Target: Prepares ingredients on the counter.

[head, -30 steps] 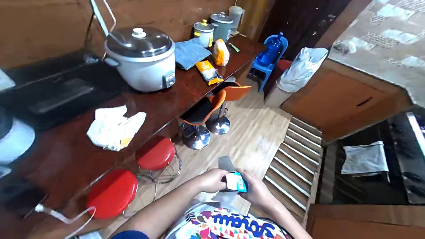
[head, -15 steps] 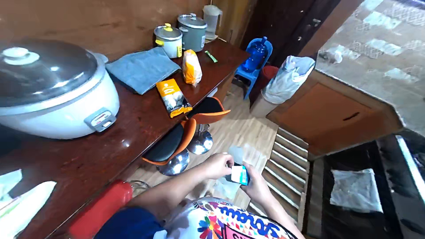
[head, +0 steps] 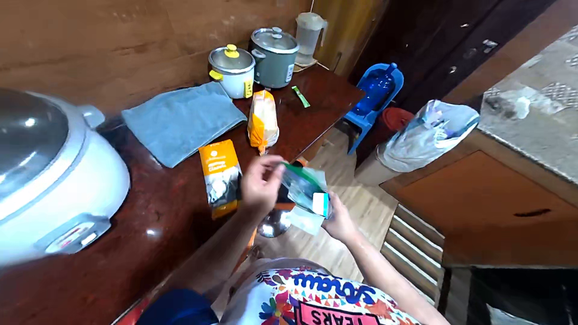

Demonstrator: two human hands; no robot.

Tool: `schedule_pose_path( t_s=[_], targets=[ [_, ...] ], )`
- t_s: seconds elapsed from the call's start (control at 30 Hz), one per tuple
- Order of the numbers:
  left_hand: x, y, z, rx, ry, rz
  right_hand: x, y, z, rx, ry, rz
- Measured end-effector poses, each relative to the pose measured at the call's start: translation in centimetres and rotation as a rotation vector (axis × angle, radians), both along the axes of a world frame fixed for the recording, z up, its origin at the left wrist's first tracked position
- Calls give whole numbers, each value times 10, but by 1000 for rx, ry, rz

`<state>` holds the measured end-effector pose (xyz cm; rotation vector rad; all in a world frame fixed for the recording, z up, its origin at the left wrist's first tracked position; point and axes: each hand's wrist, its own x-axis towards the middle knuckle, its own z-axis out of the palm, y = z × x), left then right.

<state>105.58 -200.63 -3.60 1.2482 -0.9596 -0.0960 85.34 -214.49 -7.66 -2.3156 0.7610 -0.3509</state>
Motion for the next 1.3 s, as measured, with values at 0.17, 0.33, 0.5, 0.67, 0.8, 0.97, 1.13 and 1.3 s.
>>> schedule_pose_path(
  t_s=[0.17,0.33,0.5,0.67,0.8,0.97,1.13,1.3],
  targets=[
    [91,-64,26,-394,48,213,55,-89,-6,-212,-45,63],
    [119,-92,18,-208,142,345,96,-197,-16,-356,-97,21],
    [88,-98,-12,628,245,283,161,-315,-31,-508,-86,39],
    [28,-124,-61,886,489,126,229,-395,-75,-552,169,164],
    [-8,-139,-76,672,668,361,240,-399,-102,-430,293,310],
    [-23,-151,-90,618,667,558,201,-309,-64,191,-73,487],
    [-31,-168,-98,750,401,486,183,-216,-54,804,247,786],
    [-26,-161,-91,761,420,339,203,-207,-47,752,301,780]
  ],
)
